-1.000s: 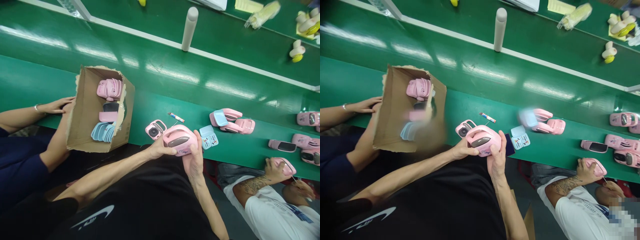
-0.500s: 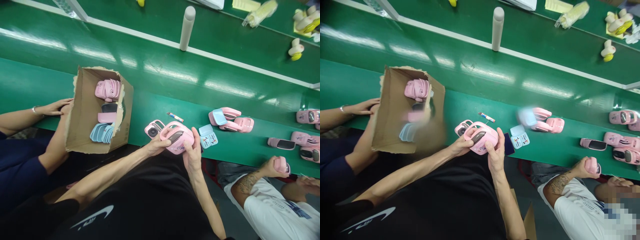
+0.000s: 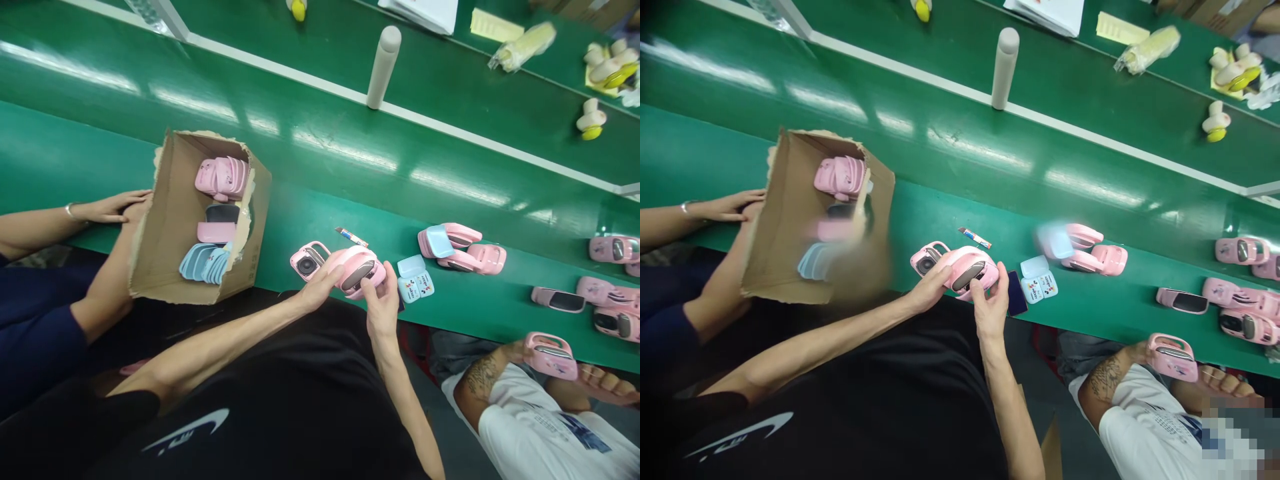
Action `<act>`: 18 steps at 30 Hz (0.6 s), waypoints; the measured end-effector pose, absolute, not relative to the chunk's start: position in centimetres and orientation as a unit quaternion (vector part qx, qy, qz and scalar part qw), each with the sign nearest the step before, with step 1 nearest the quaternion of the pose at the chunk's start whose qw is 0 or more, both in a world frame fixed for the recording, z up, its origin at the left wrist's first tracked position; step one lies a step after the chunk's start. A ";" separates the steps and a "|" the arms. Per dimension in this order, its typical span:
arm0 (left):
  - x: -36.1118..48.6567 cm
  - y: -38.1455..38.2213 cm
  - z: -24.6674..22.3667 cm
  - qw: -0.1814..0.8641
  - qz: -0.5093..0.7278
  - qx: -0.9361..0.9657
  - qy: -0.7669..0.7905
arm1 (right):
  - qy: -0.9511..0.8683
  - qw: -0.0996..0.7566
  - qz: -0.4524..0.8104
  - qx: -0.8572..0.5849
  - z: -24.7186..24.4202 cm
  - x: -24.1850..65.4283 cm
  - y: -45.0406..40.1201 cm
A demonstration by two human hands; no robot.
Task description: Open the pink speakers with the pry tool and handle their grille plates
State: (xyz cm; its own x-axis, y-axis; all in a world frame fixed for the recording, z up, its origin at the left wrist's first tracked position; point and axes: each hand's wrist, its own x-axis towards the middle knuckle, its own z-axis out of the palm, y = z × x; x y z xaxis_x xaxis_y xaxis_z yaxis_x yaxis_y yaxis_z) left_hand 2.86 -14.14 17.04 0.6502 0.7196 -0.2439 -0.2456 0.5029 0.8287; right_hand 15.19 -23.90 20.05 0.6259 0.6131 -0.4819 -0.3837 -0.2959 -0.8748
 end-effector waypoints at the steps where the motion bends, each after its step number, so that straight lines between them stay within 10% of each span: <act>1: 2.9 -14.1 17.0 0.815 0.295 0.399 0.298 | -0.071 0.598 0.425 -0.676 20.0 15.2 -23.8; 18: 2.5 -12.1 17.5 0.876 0.273 0.179 0.356 | 0.171 0.665 0.482 -0.544 19.9 17.9 -22.9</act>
State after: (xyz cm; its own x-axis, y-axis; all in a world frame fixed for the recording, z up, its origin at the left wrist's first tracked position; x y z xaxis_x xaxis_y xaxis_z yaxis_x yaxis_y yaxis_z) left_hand 2.47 -12.06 17.50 0.5982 0.6049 -0.5256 -0.3504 0.7873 0.5073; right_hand 17.93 -22.92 19.90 0.4769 0.4552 -0.7519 -0.8272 -0.0569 -0.5591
